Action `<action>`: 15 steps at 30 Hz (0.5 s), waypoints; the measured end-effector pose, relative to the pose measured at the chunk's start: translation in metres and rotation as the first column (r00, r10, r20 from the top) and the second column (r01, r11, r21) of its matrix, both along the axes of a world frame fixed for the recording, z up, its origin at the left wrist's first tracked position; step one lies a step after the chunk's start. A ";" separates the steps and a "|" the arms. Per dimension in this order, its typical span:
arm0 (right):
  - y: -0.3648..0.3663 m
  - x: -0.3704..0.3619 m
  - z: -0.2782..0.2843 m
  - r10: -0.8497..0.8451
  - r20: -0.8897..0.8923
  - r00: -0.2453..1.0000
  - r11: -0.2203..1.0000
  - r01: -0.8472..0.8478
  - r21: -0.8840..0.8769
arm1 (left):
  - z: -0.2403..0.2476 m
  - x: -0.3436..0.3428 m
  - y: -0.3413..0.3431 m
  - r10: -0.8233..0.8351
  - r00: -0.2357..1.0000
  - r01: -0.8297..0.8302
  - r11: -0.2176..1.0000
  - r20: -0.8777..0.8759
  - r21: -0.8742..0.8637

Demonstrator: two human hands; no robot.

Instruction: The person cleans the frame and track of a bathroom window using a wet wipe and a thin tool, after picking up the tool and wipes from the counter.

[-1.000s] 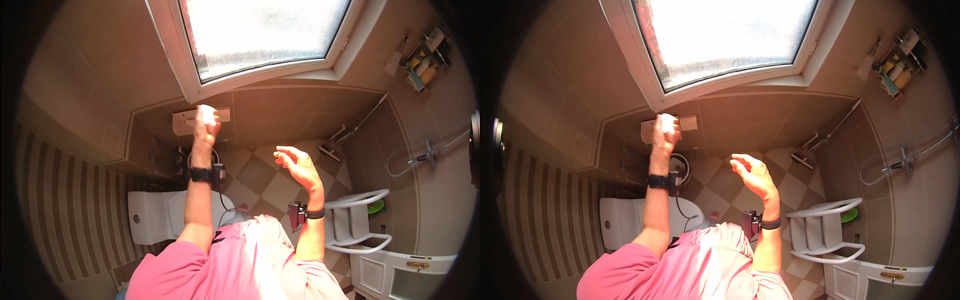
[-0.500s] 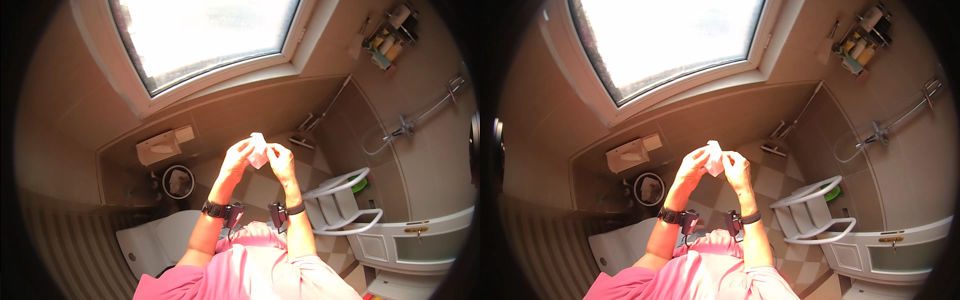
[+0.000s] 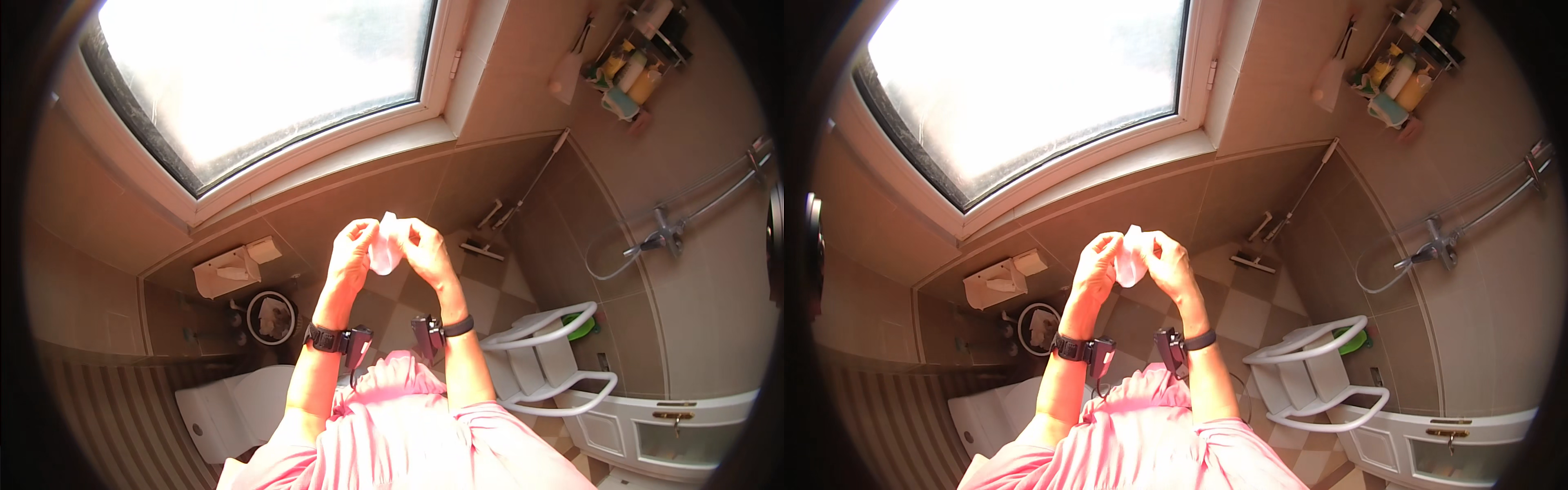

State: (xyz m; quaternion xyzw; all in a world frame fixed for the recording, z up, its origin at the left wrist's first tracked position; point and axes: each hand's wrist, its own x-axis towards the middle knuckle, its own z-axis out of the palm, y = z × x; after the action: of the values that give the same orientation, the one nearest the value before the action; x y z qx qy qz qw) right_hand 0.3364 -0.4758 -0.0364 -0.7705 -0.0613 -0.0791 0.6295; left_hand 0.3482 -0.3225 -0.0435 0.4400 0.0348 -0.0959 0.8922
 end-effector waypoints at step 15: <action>-0.082 0.114 0.010 -0.351 0.003 0.937 0.916 0.342 0.212 | -0.023 0.123 -0.007 0.095 0.963 -0.098 0.995 -0.252 0.001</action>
State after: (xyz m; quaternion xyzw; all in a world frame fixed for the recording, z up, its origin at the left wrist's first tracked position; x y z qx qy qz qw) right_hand 0.4503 -0.5581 -0.0266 -0.6973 0.0716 -0.2111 0.6812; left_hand 0.4715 -0.3298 -0.0669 0.4168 0.1686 -0.1074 0.8868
